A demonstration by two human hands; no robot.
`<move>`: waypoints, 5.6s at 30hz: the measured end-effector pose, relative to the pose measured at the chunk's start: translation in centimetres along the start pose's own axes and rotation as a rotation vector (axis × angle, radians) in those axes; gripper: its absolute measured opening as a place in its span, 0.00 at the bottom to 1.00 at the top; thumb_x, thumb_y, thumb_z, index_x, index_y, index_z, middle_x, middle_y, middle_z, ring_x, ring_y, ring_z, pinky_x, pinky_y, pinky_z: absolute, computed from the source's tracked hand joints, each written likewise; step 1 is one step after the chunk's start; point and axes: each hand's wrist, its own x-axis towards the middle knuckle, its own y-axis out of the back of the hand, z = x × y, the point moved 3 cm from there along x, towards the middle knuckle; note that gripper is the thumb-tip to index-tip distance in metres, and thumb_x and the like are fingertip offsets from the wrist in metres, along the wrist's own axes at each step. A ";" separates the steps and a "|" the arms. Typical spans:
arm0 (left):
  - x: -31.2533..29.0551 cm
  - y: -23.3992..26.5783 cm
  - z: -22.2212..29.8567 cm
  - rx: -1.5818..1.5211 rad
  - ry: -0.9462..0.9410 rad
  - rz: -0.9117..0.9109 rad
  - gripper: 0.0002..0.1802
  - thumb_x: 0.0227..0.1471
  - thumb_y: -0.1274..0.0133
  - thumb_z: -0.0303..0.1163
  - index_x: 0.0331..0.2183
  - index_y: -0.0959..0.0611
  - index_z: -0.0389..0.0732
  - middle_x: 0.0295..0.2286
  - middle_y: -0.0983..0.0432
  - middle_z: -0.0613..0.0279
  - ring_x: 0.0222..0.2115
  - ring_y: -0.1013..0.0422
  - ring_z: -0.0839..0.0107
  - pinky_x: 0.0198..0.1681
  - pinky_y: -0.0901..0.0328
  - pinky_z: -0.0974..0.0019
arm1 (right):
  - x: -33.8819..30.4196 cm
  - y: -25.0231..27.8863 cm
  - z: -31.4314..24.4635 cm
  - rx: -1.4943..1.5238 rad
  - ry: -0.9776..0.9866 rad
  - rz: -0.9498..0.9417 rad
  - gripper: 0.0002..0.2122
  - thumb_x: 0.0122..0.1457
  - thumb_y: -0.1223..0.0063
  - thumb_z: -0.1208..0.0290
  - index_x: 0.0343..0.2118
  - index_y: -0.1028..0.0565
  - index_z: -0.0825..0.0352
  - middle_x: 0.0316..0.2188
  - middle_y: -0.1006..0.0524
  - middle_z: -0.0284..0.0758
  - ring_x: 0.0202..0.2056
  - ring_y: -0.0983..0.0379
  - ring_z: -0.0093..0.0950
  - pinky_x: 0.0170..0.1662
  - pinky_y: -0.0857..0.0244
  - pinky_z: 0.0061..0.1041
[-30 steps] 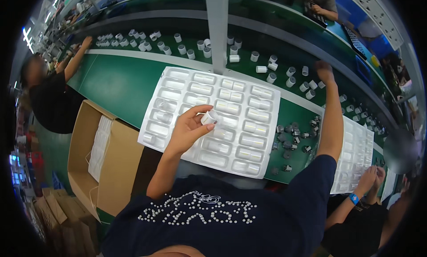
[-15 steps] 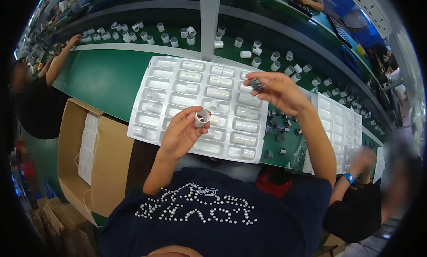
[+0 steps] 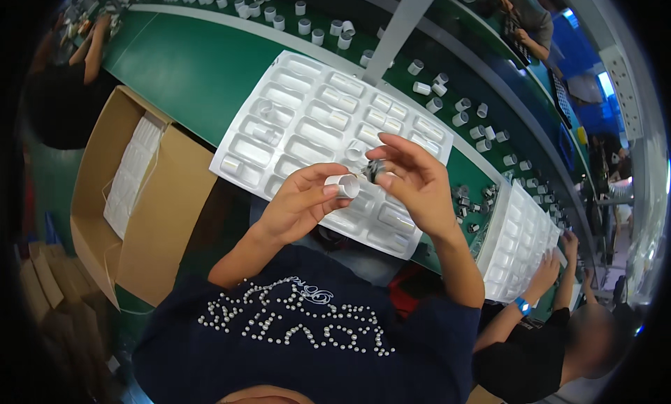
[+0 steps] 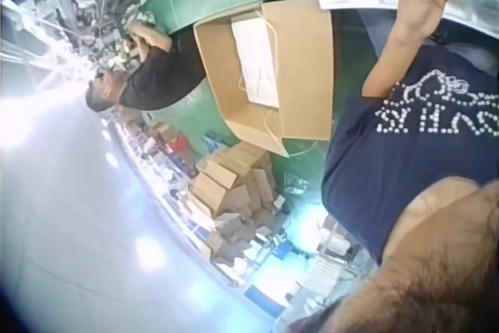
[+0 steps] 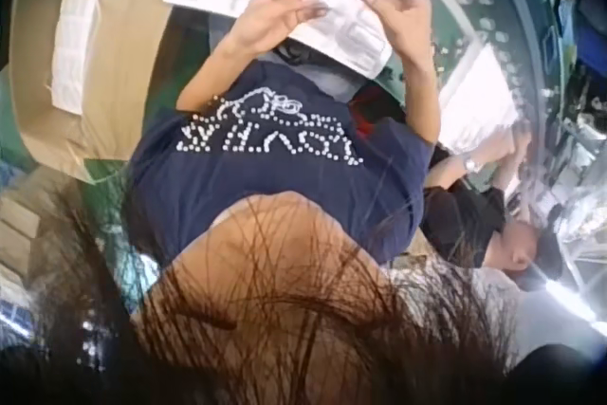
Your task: Sorting and packing small components from a workbench into plastic organization trays on a production line.
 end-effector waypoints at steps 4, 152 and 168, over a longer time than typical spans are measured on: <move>0.3 0.1 0.1 -0.034 -0.003 -0.009 0.18 0.56 0.51 0.21 0.49 0.27 0.35 0.46 0.28 0.57 0.46 0.30 0.70 0.49 0.32 0.66 | -0.5 0.0 -0.1 -0.211 0.208 -0.035 0.15 0.55 0.45 0.79 0.46 0.28 0.73 0.41 0.27 0.41 0.38 0.27 0.26 0.39 0.31 0.21; 3.4 1.3 -7.5 0.130 0.556 0.068 0.11 0.60 0.51 0.36 0.39 0.22 0.38 0.31 0.25 0.65 0.27 0.32 0.80 0.29 0.36 0.77 | -7.2 5.3 6.4 -0.661 0.648 0.264 0.16 0.41 0.32 0.72 0.35 0.21 0.70 0.30 0.22 0.38 0.32 0.26 0.34 0.35 0.32 0.28; 6.4 -2.9 -10.7 0.389 0.564 -0.132 0.22 0.58 0.49 0.32 0.52 0.29 0.32 0.39 0.27 0.60 0.39 0.31 0.77 0.41 0.33 0.74 | -11.2 7.2 6.0 -0.979 0.731 0.610 0.16 0.38 0.30 0.69 0.32 0.21 0.65 0.28 0.24 0.31 0.28 0.27 0.30 0.30 0.36 0.28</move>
